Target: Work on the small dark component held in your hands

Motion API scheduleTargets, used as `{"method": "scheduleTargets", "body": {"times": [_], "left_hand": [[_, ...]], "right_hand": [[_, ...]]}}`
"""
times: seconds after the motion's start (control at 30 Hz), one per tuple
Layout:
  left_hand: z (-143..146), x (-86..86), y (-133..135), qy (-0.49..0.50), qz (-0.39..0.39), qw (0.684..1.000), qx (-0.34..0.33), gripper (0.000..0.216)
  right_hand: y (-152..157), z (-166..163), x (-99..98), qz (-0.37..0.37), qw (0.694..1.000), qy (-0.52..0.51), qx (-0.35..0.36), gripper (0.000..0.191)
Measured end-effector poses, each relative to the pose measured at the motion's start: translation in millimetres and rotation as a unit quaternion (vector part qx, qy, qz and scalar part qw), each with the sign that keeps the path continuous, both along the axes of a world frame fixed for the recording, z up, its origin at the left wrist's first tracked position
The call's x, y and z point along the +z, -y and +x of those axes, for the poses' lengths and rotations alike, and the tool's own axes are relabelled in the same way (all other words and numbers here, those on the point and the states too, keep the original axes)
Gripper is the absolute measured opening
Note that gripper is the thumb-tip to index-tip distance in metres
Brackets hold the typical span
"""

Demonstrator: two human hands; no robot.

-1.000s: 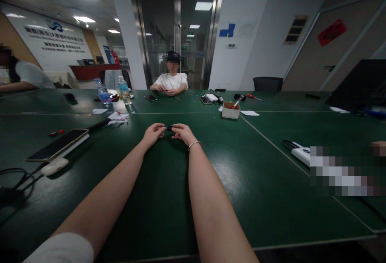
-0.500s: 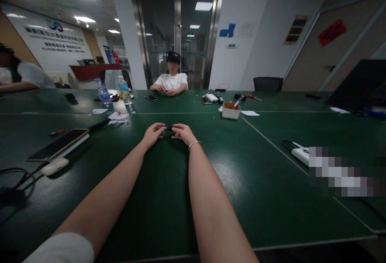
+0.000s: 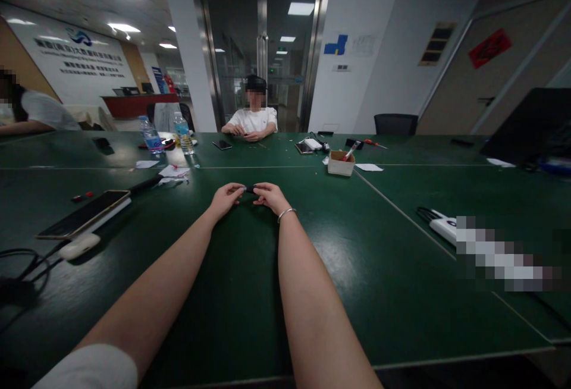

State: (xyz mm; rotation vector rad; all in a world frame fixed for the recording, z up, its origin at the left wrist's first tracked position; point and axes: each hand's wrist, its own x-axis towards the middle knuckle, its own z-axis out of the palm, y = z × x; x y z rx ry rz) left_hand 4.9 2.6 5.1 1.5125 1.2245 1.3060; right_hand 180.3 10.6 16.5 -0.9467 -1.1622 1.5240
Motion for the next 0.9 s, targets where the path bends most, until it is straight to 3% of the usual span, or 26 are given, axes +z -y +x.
{"method": "scheduleTargets", "body": {"times": [0.9], "left_hand": [[-2.7,-0.5,-2.0,0.003,-0.015,1.0,0.005,0.031]], "right_hand": [[-1.9,1.0,-1.1,-0.005,1.0,0.003,0.002,0.014]]}}
